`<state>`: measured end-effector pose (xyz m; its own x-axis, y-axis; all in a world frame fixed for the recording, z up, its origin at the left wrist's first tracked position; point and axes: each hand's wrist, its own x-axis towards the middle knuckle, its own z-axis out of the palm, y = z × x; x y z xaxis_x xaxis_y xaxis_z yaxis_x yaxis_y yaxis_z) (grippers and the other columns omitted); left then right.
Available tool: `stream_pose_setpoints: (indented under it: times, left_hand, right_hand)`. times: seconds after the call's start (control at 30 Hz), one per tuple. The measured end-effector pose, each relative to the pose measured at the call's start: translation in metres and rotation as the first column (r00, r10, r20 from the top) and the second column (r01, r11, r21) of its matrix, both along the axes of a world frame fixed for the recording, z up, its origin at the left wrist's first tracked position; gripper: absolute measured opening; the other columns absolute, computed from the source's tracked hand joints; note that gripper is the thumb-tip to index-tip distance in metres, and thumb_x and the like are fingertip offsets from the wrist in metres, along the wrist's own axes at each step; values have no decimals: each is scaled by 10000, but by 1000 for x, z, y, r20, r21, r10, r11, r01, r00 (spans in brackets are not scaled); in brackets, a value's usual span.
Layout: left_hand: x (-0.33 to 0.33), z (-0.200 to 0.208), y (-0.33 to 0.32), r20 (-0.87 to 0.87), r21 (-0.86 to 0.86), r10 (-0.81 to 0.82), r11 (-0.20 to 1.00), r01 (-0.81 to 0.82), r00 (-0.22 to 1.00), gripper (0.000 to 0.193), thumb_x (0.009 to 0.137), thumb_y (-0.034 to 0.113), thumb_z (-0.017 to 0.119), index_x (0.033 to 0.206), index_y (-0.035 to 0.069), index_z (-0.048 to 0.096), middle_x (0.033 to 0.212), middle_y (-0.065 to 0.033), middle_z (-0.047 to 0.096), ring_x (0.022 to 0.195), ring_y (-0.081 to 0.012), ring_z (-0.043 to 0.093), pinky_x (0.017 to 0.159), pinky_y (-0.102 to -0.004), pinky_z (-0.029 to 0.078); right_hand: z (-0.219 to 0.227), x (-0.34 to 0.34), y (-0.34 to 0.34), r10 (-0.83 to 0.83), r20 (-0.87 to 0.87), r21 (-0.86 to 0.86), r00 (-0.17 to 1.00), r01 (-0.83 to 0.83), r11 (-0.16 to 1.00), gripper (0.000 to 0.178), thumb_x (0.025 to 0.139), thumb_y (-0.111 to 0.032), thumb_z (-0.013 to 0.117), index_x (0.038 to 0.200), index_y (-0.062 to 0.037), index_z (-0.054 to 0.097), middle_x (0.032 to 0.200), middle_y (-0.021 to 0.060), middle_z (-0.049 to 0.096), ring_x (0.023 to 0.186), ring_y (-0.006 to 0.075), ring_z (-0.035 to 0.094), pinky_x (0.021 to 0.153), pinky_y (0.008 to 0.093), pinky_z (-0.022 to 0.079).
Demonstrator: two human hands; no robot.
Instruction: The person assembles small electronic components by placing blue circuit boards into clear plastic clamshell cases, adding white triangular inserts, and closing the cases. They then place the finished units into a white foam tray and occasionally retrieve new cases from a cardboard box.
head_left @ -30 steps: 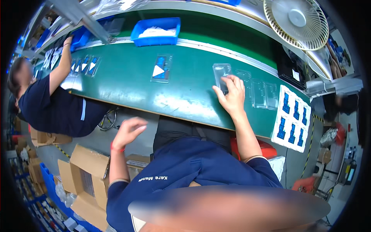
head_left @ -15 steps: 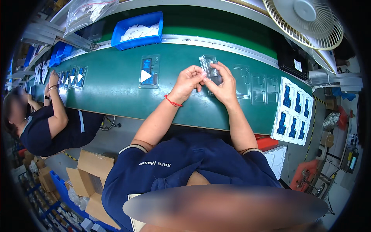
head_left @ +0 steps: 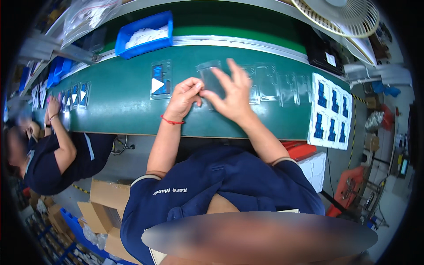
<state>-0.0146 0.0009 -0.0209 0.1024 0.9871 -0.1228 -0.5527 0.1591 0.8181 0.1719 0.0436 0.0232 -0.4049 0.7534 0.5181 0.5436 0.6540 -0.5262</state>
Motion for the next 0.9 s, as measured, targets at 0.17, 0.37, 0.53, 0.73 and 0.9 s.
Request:
stream_pose_setpoints:
  times: [0.17,0.37,0.53,0.73,0.9]
  left_hand:
    - [-12,-4,-9,110,59,79,995,-85,991,113,976,144,573,965,33,596,897,-48,612,734,-116,594,544,-239,498]
    - [-13,7,-10,-7,-19,144,989,-144,990,133,953,120,610,1032,14,629,961,-77,648,802,-138,629,506,-242,530]
    - [-11,1,-10,1,-8,108,994,-108,994,127,951,99,604,1023,-3,628,892,-76,662,745,-139,651,504,-240,530]
    - [-6,-6,-8,47,47,109,993,-111,993,89,949,107,603,964,20,616,852,-57,640,710,-116,611,496,-228,508]
    - [-13,1,-8,26,-43,203,979,-202,979,102,953,145,608,922,49,589,796,-29,579,720,-103,573,468,-228,496]
  right_hand:
    - [-15,-22,8,110,-310,-411,944,-237,880,563,774,-270,778,1290,-118,615,1353,279,468,1207,399,526,948,432,479]
    - [-17,-22,8,27,-300,-372,954,-143,917,563,779,-264,780,1300,-130,612,1357,265,466,1226,364,526,916,409,504]
    - [-26,-26,4,93,-308,-283,947,-185,941,580,738,-271,805,1259,-84,633,1329,276,472,1001,306,622,890,399,512]
    - [-25,-27,4,66,-339,-312,938,-178,933,548,728,-283,792,1230,-105,661,1268,256,532,1038,349,605,893,403,502]
    - [-21,-20,14,-97,-406,-426,909,-94,900,513,743,-228,785,1224,-99,661,1233,241,564,1079,354,602,905,402,499]
